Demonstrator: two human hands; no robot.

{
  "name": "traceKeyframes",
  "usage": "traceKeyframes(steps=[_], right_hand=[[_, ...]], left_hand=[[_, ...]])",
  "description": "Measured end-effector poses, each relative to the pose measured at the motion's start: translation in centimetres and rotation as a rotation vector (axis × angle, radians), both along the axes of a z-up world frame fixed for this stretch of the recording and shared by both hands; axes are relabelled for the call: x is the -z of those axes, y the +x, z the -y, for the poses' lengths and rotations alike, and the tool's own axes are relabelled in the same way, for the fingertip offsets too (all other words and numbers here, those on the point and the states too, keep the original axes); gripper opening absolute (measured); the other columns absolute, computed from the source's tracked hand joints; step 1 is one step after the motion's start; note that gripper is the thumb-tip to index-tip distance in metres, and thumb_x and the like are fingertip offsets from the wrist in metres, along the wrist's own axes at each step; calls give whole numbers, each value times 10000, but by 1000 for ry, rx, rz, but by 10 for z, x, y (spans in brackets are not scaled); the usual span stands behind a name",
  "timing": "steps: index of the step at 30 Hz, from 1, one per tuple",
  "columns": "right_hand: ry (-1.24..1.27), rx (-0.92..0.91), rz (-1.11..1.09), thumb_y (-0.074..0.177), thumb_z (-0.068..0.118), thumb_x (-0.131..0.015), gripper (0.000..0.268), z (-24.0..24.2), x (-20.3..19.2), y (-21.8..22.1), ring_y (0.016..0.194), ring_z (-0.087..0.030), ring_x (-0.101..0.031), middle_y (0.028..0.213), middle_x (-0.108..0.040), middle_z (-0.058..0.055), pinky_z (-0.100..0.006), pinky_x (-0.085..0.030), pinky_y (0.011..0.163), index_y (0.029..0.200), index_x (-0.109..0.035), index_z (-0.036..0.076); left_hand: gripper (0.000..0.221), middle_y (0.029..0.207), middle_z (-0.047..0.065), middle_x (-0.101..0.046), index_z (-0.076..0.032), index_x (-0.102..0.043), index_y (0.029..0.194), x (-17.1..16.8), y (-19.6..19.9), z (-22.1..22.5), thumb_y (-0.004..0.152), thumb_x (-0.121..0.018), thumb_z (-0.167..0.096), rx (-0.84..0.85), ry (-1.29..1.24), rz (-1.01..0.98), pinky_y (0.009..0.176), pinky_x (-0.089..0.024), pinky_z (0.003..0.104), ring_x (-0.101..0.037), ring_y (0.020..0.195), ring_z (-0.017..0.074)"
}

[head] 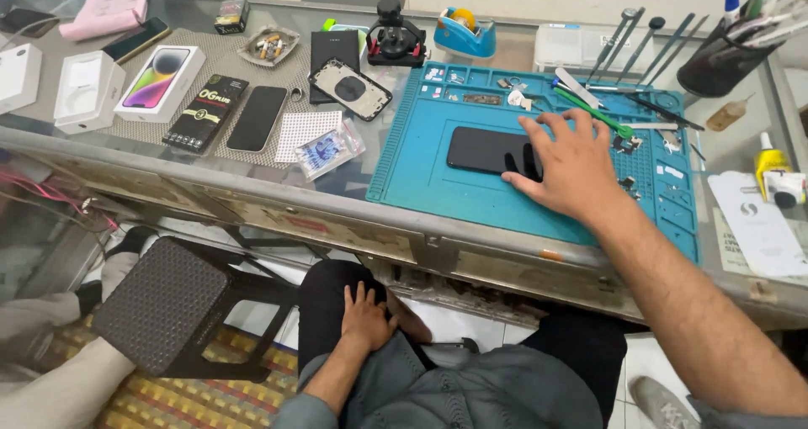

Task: Disassembling a smartphone by prying off the back cover and inspecting internal components on a repair bench.

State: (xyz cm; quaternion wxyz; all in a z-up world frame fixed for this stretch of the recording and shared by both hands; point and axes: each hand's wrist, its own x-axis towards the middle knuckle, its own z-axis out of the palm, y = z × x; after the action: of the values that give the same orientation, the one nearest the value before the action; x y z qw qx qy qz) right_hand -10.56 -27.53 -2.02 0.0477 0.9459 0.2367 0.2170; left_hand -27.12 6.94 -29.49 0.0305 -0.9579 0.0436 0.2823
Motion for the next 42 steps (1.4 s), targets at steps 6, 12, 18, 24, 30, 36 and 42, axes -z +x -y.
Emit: traceKeyframes(steps=[6,12,18,24,30,36,42], right_hand=[[309,-16,299,826,561,-797,691,-4,55,-20,1209,-366,-495,1246,-601,-72,-559,-393,961,1368,-653,156],[335,-80,446,866,486,-832,580,2,55,-18,1128,-369,-534,1165,-599,-93,-545,-417,926,1279,-681,107],[364,-37,471,844,474,-817,538,-1,60,-20,1091,-319,-543,1110,-597,-70,-499,-431,876,1224,-670,122],[387,-52,390,872,418,-820,534,-6,49,-24,1077,-324,-524,1102,-595,-116,-531,-431,888,1245,-651,76],[376,-44,352,874,422,-842,574,-7,48,-26,1097,-332,-518,1110,-600,-130,-554,-438,897,1258,-642,46],[386,-7,318,911,487,-815,603,-8,48,-27,1112,-327,-498,1138,-587,-136,-576,-426,914,1278,-630,46],[374,23,304,924,510,-810,615,-8,50,-24,1123,-325,-495,1143,-586,-132,-558,-412,912,1288,-621,52]], left_hand=[[785,1701,149,-277,-130,-485,1543,-20,-7,19,992,-302,-659,44,156,-84,1229,126,668,20,1593,424],[742,1723,133,-250,-158,-357,1632,5,30,36,1042,-406,-606,104,252,2,1280,74,552,64,1597,434],[446,1452,155,-610,-155,-679,1342,68,52,85,969,-548,-362,206,247,-111,1166,-193,716,-460,1442,402],[443,1404,197,-631,-92,-654,1366,-19,59,132,993,-548,-307,131,147,-219,996,-380,704,-560,1336,417],[424,1417,140,-643,-110,-614,1430,-89,29,139,1035,-530,-242,141,98,-211,978,-466,654,-597,1334,345],[585,1225,45,-751,-169,-743,1246,50,60,106,816,-715,-564,135,54,-165,803,-596,516,-711,1166,257],[669,1062,66,-771,-178,-755,1130,1,38,112,697,-688,-684,604,232,27,772,-575,492,-735,1027,258]])
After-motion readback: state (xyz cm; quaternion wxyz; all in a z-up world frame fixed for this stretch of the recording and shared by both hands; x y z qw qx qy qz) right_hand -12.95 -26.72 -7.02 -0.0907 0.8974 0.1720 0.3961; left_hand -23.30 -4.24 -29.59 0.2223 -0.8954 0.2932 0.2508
